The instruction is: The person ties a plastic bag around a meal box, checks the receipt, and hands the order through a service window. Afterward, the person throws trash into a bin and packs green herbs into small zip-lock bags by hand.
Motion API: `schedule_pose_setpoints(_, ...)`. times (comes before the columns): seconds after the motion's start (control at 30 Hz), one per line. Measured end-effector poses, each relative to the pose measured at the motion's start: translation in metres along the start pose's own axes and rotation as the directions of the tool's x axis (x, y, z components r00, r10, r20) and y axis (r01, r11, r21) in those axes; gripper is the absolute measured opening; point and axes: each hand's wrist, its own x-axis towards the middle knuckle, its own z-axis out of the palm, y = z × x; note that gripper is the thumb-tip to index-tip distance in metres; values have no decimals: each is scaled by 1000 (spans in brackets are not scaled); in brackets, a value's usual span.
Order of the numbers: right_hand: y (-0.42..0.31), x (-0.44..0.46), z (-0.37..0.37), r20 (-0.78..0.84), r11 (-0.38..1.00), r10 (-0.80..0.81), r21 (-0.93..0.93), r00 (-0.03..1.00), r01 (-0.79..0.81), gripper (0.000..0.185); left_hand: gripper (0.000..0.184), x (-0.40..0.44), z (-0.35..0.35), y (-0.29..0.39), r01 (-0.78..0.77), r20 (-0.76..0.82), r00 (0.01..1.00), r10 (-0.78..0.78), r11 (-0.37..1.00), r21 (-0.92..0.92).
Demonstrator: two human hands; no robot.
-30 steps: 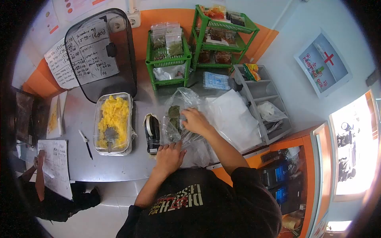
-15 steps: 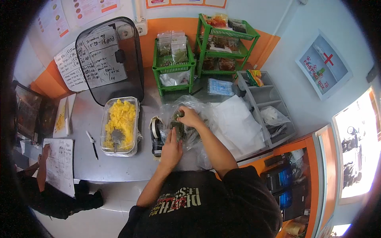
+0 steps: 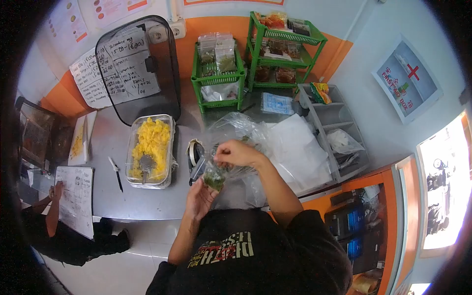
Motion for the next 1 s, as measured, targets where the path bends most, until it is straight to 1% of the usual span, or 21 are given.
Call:
schedule_pose_setpoints(0.03,-3,8,0,61,998,59,-40,996,-57,23,33,1,-3,1,0,-9,1000,0,998,68)
schedule_pose_setpoints(0.07,-2,13,4,110,1000,22,2,994,-22,21,31,0,-11,-2,2,-20,1000,1,991,134)
schedule_pose_setpoints(0.1,3,21,4,-84,993,18,-116,996,-27,21,28,-4,-17,-5,7,-38,999,0,981,196)
schedule_pose_setpoints(0.13,11,33,-1,-273,971,-13,-233,962,-53,22,25,-5,-17,-7,-10,-113,993,33,980,201)
schedule_pose_setpoints(0.17,23,45,-6,-448,937,-63,-335,892,-102,25,24,-8,-17,-6,-19,-122,991,47,975,223)
schedule_pose_setpoints(0.23,64,70,-15,-431,824,-90,-538,898,-176,33,23,-19,-10,-5,-22,-142,988,62,964,265)
schedule_pose_setpoints(0.27,86,78,-18,-425,751,-100,-626,900,-212,37,22,-22,-18,-8,6,-133,991,12,991,136)
schedule_pose_setpoints(0.33,95,81,-4,-422,646,-56,-706,905,-290,43,21,-21,-36,-10,59,-85,994,-69,991,-120)
schedule_pose_setpoints(0.37,101,82,3,-421,587,-33,-742,906,-323,46,21,-22,-27,-7,53,-117,991,-71,988,-147)
schedule_pose_setpoints(0.4,108,83,2,-435,616,-98,-733,895,-289,43,21,-24,-16,-5,43,-148,987,-70,983,-176)
schedule_pose_setpoints(0.43,105,82,-3,-447,663,-104,-697,888,-274,41,20,-24,-8,-2,31,-181,981,-69,978,-207)
schedule_pose_setpoints(0.53,81,62,-8,-500,797,-97,-557,861,-233,33,23,-24,-6,3,15,-133,990,-45,975,-220)
schedule_pose_setpoints(0.6,58,43,-18,-558,864,-94,-457,825,-211,27,27,-23,-12,4,2,-135,991,-25,986,-169)
schedule_pose_setpoints(0.7,36,15,-35,-541,992,14,-97,841,-79,25,33,-17,-15,6,-80,-124,990,67,992,-101)
schedule_pose_setpoints(0.8,-18,-19,-18,-474,972,-46,184,879,150,30,38,-8,-7,7,-170,-151,973,173,985,33)
schedule_pose_setpoints(0.83,-27,-24,-6,-459,970,-40,197,888,146,33,40,-4,-4,8,-195,-167,964,208,977,92)
schedule_pose_setpoints(0.87,-34,-28,8,-443,967,-34,211,896,141,37,47,-2,-3,8,-202,-141,966,216,974,106)
schedule_pose_setpoints(0.9,-37,-30,21,-426,964,-25,227,904,134,41,48,0,0,7,-210,-116,969,220,973,90)
schedule_pose_setpoints(0.93,-37,-32,32,-355,978,-10,191,935,83,43,49,0,5,5,-216,-93,971,222,974,75)
schedule_pose_setpoints(0.97,-32,-31,42,-328,985,-71,125,942,118,43,50,-1,8,4,-223,-65,972,227,973,60)
schedule_pose_setpoints(1.0,-25,-29,52,-298,986,-133,59,945,157,43,55,-2,10,1,-235,-91,965,246,965,114)
